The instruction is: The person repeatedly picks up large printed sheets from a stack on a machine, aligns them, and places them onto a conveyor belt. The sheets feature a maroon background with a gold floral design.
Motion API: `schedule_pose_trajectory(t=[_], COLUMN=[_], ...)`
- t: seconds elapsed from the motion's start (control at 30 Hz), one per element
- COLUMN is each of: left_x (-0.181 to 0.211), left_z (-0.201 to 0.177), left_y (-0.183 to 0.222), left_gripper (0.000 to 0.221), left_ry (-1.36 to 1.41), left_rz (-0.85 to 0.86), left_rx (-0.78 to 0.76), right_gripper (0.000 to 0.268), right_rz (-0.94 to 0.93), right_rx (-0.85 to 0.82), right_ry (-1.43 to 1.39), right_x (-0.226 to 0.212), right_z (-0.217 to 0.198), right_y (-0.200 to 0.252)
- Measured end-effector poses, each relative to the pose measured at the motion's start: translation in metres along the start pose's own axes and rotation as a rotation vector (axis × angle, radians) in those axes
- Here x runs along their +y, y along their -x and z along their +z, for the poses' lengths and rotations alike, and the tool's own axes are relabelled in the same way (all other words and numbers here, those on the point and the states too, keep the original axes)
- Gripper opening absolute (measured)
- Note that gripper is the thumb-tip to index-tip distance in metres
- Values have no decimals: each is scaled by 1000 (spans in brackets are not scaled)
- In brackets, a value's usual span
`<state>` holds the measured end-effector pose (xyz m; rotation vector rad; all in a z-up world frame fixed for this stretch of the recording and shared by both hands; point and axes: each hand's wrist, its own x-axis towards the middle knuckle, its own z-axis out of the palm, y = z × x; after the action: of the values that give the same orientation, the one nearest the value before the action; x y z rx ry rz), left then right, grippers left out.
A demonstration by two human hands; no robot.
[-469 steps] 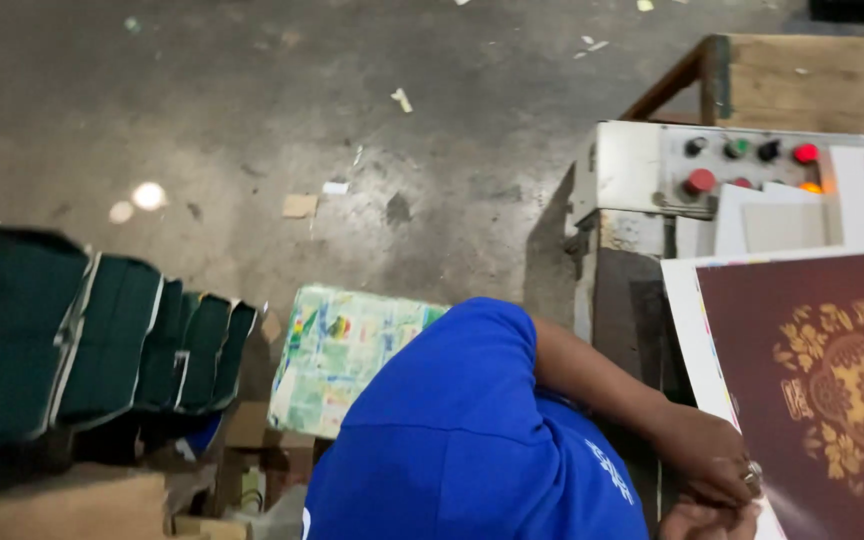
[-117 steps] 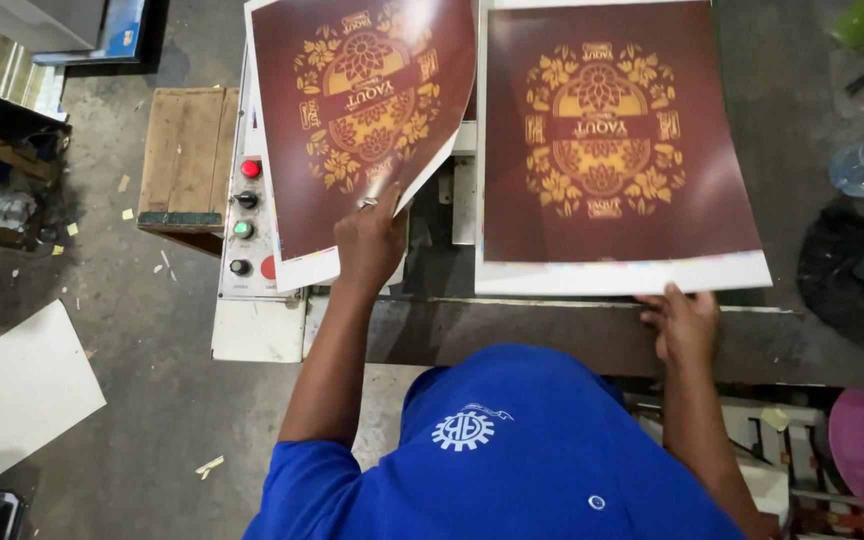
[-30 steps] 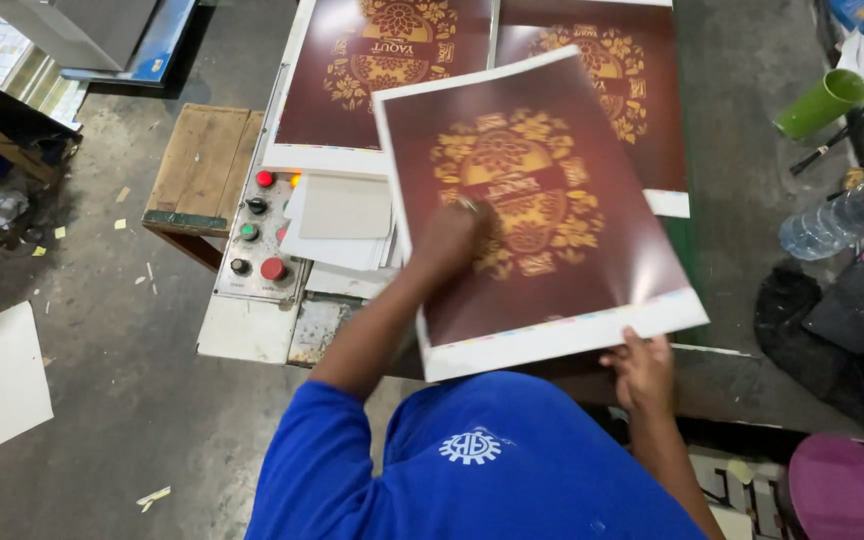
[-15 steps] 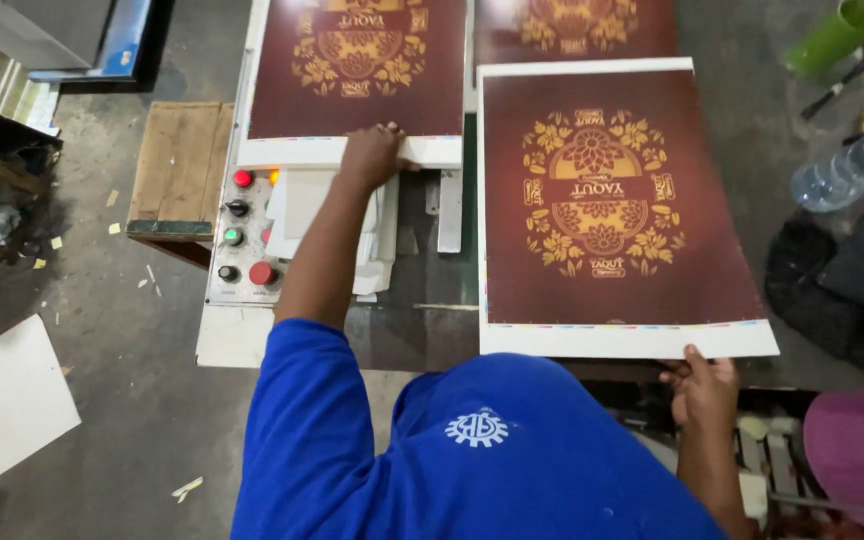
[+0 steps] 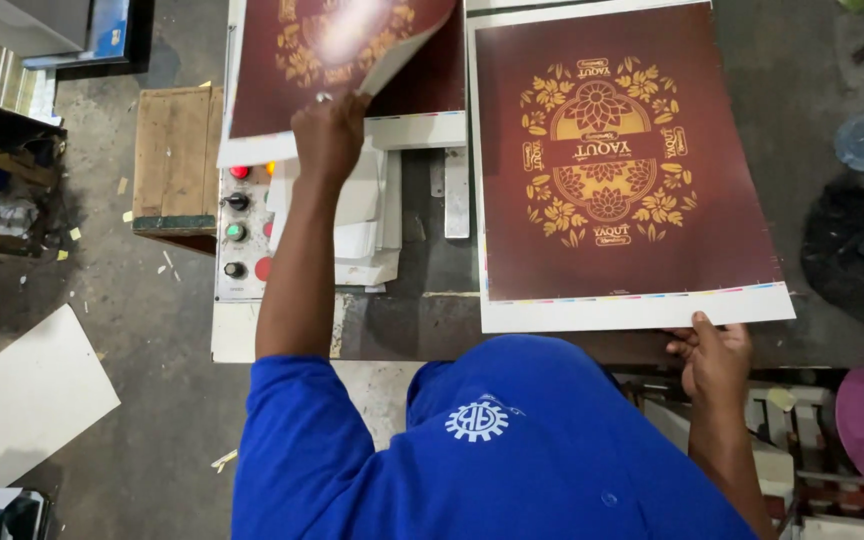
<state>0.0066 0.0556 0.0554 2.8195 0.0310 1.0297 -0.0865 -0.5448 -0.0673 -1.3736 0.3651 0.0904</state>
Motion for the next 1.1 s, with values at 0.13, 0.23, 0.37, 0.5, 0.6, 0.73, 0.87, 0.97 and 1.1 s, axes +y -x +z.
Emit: schedule_pose_trajectory(t=[0.13,0.23,0.37,0.5,0.6,0.73,0.87,0.97,1.1], left_x=[9,14,13,21,37,103,195,238,234], left_z=[18,33,37,-6,-34,-10,7,4,15], left_y=[41,61,67,42,37,67,101,117,122], left_gripper=[17,26,20,16,17,37,39,43,52], left_ry=[50,-41,-70,87,-4,80,261,393,493], left_rz=[74,110,106,-19,-154,79,353,367,436], left_rx=[-32,-371,-339,105,287,237,66,-129,-187], right_gripper=[31,30,29,43,58,56,53,43,38], right_rz=[23,-46,-52,100,122,121,80,175,216], right_rx=[55,-12,-101,-165,-177,-296,-567,-765,-645], right_ry=[44,31,112,124,113,214,290,100,-64], right_x=[16,12,-15,-35,-11,15,-15,6,15], right_z=[20,39,66,72,63,79,137,140,134], right_y=[-33,-65,-97,-99,-91,-66,-18,-17,-16])
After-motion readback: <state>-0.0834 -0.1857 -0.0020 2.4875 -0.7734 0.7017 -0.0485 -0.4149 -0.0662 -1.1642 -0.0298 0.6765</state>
